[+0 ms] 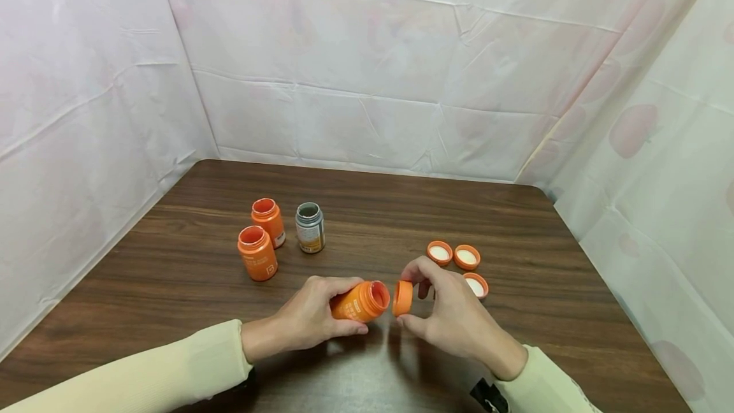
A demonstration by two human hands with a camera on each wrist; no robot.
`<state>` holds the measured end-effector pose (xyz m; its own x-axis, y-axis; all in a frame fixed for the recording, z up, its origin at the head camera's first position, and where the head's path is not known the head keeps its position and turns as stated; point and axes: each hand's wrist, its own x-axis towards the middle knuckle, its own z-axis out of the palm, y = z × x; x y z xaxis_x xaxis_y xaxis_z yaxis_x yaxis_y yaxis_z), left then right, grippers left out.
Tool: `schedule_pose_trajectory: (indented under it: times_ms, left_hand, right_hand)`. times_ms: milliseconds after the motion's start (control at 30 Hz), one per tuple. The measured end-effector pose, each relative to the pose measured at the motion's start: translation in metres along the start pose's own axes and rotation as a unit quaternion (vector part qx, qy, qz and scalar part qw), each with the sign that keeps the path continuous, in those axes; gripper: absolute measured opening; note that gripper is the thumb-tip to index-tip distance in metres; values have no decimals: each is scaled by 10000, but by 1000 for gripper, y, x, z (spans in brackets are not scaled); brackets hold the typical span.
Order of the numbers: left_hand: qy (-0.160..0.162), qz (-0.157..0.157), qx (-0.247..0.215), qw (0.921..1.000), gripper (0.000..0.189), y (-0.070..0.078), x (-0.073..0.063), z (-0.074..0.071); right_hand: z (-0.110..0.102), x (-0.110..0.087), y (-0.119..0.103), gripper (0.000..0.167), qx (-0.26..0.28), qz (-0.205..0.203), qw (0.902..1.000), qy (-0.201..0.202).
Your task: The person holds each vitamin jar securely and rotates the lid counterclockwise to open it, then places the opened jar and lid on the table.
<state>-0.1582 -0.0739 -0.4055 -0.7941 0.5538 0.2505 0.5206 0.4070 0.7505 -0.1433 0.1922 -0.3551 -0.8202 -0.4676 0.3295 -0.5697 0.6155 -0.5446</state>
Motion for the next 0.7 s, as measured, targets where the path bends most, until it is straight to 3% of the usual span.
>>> schedule_pose_trajectory:
  times_ms: [700]
  left_hand:
    - [286,61,-112,9995,42,3,-2,-4]
  right_hand:
    - [1,-6,3,52,388,211,9987,247]
